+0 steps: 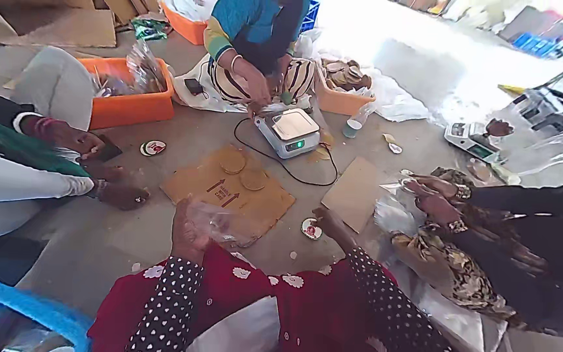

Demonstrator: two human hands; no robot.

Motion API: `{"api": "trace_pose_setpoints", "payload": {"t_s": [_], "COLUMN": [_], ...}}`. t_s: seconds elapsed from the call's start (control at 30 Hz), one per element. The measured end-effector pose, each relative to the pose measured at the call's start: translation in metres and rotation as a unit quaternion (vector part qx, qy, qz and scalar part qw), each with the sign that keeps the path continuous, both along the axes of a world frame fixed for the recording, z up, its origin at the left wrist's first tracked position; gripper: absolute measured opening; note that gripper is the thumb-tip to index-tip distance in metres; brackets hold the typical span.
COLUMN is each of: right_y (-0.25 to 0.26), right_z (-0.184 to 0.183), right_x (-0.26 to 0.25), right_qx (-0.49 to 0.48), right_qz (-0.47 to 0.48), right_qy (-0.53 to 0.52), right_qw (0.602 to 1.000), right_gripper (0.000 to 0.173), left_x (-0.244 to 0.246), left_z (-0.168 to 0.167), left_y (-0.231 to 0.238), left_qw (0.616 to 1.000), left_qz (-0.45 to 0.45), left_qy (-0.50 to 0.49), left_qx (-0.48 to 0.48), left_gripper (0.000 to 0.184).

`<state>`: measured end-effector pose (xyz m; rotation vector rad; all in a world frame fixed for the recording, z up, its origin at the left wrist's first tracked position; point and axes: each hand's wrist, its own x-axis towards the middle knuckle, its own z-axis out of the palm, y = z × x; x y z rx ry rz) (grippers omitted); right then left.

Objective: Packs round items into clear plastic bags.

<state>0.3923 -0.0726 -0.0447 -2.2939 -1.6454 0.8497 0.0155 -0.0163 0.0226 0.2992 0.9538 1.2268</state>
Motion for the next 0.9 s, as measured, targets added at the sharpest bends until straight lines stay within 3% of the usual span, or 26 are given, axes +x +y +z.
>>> {"api": "trace_pose_setpoints", "payload": {"t_s": [0.1,0.17,0.23,0.33,0.4,0.47,0.57,0.67,0.73,0.8,0.9], "right_y": [0.008,0.011,0.012,0.018,0.017,0.010,-0.009,-0.019,-0.016,-0.012,-0.010], "right_z": [-0.032,-0.038,-0.024,-0.032,-0.039,-0.041,-0.043,-0.045,-0.032,-0.018,-0.041], "right_x": [0.000,-0.005,-0.015,0.009,0.026,0.032,0.013,-0.011,-0.023,-0.030,-0.007], "right_qx": [-0.092,-0.088,-0.102,-0.043,-0.020,-0.062,-0.161,-0.215,-0.263,-0.279,-0.140], "right_qz": [0.014,0.003,-0.049,-0.129,-0.137,-0.090,0.003,0.066,0.097,0.091,0.061], "right_qy": [-0.104,-0.130,-0.126,-0.040,0.020,0.043,0.016,-0.052,-0.122,-0.117,0.019], "right_qw": [0.990,0.988,0.986,0.990,0.990,0.993,0.987,0.973,0.952,0.949,0.988], "right_gripper": [0.077,0.063,0.033,0.023,0.021,0.026,0.049,0.055,0.051,0.044,0.029], "left_x": [-0.003,-0.005,-0.005,-0.002,-0.002,-0.002,-0.004,-0.005,-0.005,-0.006,-0.005], "left_z": [-0.005,-0.004,-0.005,-0.006,-0.010,-0.010,-0.011,-0.013,-0.013,-0.014,-0.015], "left_y": [0.006,0.011,0.014,0.019,0.021,0.021,0.021,0.021,0.021,0.021,0.022], "left_qw": [0.999,0.999,0.999,0.998,0.999,0.999,0.999,0.999,0.999,0.999,0.998], "left_qz": [0.017,0.033,0.039,0.040,0.037,0.032,0.026,0.030,0.028,0.031,0.035], "left_qy": [-0.003,-0.001,-0.004,0.002,0.003,-0.003,-0.005,-0.006,-0.006,-0.017,-0.020], "left_qx": [-0.028,-0.026,-0.033,-0.047,-0.040,-0.038,-0.036,-0.027,-0.027,-0.034,-0.054], "left_gripper": [0.038,0.037,0.038,0.041,0.043,0.041,0.041,0.041,0.041,0.045,0.049]}}
